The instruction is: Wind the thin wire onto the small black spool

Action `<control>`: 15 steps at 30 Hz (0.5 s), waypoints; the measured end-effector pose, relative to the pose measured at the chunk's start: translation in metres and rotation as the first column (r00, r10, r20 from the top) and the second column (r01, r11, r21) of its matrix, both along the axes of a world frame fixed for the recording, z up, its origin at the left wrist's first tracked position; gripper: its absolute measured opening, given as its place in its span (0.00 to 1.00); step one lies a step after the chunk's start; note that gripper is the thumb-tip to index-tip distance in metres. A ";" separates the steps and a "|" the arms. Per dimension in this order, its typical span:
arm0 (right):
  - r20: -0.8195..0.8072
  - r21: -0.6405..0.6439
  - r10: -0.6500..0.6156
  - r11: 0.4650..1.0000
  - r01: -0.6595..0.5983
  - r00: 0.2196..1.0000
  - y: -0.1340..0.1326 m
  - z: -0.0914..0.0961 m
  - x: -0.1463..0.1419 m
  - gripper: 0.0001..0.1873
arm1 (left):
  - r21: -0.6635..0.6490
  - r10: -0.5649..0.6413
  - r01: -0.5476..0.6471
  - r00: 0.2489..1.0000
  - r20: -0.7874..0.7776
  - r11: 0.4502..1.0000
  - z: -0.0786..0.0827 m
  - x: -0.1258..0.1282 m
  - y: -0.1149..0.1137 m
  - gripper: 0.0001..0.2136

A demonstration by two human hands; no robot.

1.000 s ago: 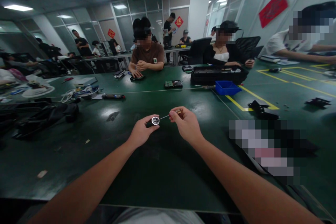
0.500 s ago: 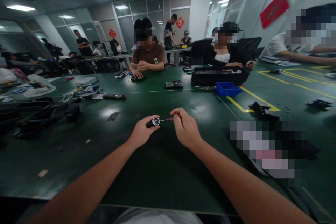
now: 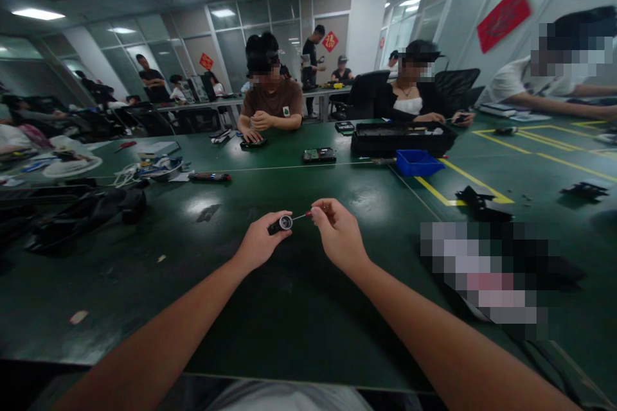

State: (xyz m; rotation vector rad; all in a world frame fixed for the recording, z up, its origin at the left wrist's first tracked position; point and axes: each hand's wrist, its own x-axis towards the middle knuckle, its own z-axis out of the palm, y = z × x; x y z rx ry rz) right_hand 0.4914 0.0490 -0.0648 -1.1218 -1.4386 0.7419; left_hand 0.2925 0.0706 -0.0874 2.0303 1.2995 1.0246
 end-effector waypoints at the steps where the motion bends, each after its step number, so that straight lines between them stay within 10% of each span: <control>1: -0.085 -0.030 0.002 1.000 -0.004 0.996 0.003 -0.001 0.000 0.13 | 0.013 -0.011 0.011 1.000 -0.002 1.000 0.001 0.000 0.000 0.19; 6: -0.487 -0.253 0.070 0.943 -0.218 0.870 0.020 -0.007 0.009 0.13 | 0.083 -0.058 0.060 0.998 -0.023 0.995 0.004 -0.004 0.002 0.18; 15: -0.415 -0.136 0.037 0.985 -0.102 0.909 0.022 -0.015 0.007 0.16 | 0.083 -0.028 0.034 0.997 -0.074 0.996 0.002 -0.007 0.004 0.19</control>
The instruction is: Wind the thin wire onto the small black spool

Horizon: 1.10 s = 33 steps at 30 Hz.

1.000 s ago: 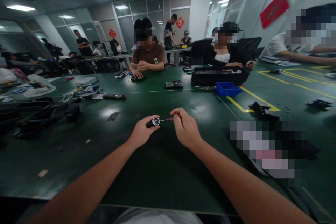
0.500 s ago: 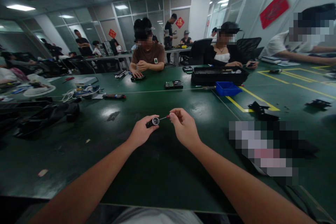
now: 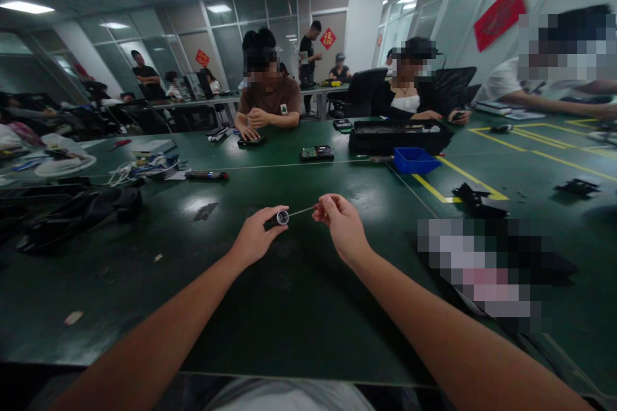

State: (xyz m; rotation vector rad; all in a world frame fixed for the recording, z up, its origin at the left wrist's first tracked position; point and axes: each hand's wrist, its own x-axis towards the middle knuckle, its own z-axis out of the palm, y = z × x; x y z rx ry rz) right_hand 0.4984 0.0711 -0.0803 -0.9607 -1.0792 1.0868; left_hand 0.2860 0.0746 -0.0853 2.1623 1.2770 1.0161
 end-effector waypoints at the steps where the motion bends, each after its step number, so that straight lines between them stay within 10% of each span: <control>1: 0.010 0.009 -0.002 1.000 0.002 1.000 -0.001 0.000 -0.001 0.16 | 0.000 -0.003 0.003 1.000 -0.002 1.000 0.000 0.001 0.000 0.20; 11: 0.304 0.146 -0.060 0.989 0.015 0.951 -0.007 0.003 0.002 0.15 | -0.026 -0.014 0.014 1.000 0.005 1.000 -0.004 0.001 0.000 0.20; 16: 0.590 0.160 -0.178 0.982 0.102 0.787 -0.018 0.019 0.002 0.18 | -0.029 -0.003 0.003 1.000 -0.021 1.000 -0.003 0.002 0.000 0.19; 33: 0.646 0.225 -0.159 0.974 0.013 0.747 -0.028 0.021 -0.003 0.17 | -0.047 -0.004 0.001 0.998 -0.061 0.999 -0.001 0.003 -0.003 0.20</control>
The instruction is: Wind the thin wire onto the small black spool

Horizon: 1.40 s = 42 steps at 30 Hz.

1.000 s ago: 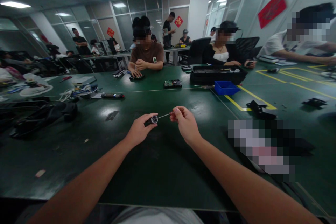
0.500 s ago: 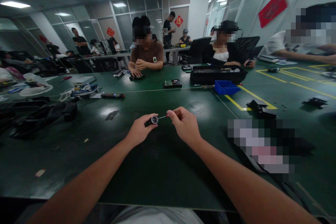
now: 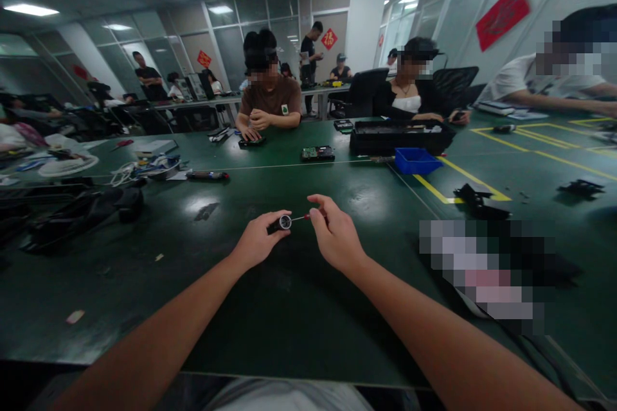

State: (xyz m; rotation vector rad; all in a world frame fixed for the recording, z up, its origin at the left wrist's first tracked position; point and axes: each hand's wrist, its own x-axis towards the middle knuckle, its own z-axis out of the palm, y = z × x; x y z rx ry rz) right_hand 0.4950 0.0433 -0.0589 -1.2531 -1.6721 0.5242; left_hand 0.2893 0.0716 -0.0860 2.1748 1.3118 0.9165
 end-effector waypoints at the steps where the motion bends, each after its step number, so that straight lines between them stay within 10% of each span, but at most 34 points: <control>1: 0.007 0.000 0.011 1.000 -0.011 1.000 -0.001 0.001 0.000 0.17 | 0.000 0.002 -0.002 1.000 0.000 1.000 0.000 -0.001 0.000 0.20; 10: -0.292 -0.046 -0.007 0.999 -0.007 0.956 0.006 -0.006 -0.003 0.12 | -0.005 0.029 -0.029 0.999 0.021 1.000 -0.002 -0.001 0.001 0.19; 18: -0.778 -0.322 -0.106 0.913 -0.249 0.619 0.031 -0.022 0.005 0.11 | 0.101 0.027 -0.024 0.999 -0.020 0.995 0.007 -0.004 0.004 0.19; 31: -0.320 -0.034 -0.029 0.999 0.019 0.947 0.020 -0.016 0.002 0.15 | 0.089 0.023 -0.010 0.988 -0.153 0.996 -0.001 -0.004 0.007 0.19; 42: -0.036 0.047 -0.055 0.997 0.057 0.998 0.014 -0.012 0.004 0.13 | 0.055 0.011 0.001 0.977 -0.212 0.999 -0.003 -0.003 0.006 0.19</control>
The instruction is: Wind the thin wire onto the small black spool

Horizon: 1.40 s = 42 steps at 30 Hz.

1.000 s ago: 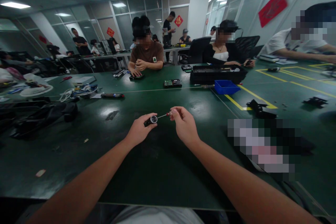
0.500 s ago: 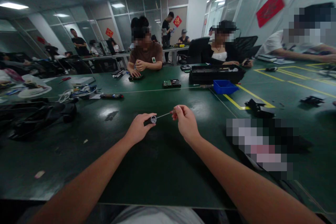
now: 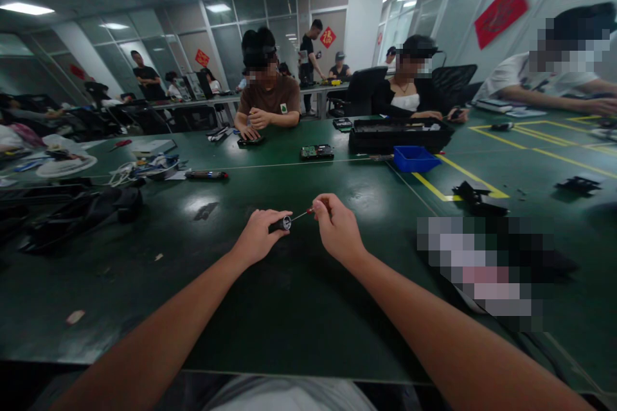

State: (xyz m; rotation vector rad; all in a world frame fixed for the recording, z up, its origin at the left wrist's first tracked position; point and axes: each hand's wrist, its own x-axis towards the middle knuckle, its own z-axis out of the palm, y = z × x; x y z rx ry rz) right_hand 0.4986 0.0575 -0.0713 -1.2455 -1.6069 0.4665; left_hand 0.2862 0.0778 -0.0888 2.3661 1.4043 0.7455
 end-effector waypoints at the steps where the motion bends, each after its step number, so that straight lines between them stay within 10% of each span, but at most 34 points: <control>1: 0.033 0.009 -0.006 1.000 0.006 0.999 0.000 0.000 0.000 0.12 | -0.006 -0.003 0.003 1.000 -0.006 1.000 0.000 0.000 0.000 0.19; 18: 0.009 0.013 -0.064 0.998 0.064 0.998 -0.002 0.007 0.002 0.13 | -0.200 0.193 -0.113 0.874 0.446 0.973 0.004 -0.005 0.012 0.17; 26: 0.016 0.047 -0.050 0.998 0.049 0.999 0.000 0.002 0.003 0.12 | -0.219 0.022 0.003 0.993 0.112 0.976 0.034 0.005 -0.005 0.13; 34: 0.047 0.024 -0.034 0.999 0.033 0.998 -0.003 0.006 0.003 0.12 | -0.171 -0.146 0.094 0.934 -0.325 0.981 0.017 0.022 0.001 0.15; 42: 0.045 0.032 -0.020 0.999 0.019 0.999 -0.001 0.004 0.003 0.10 | -0.211 -0.174 0.130 0.964 -0.203 0.969 0.018 0.019 0.013 0.11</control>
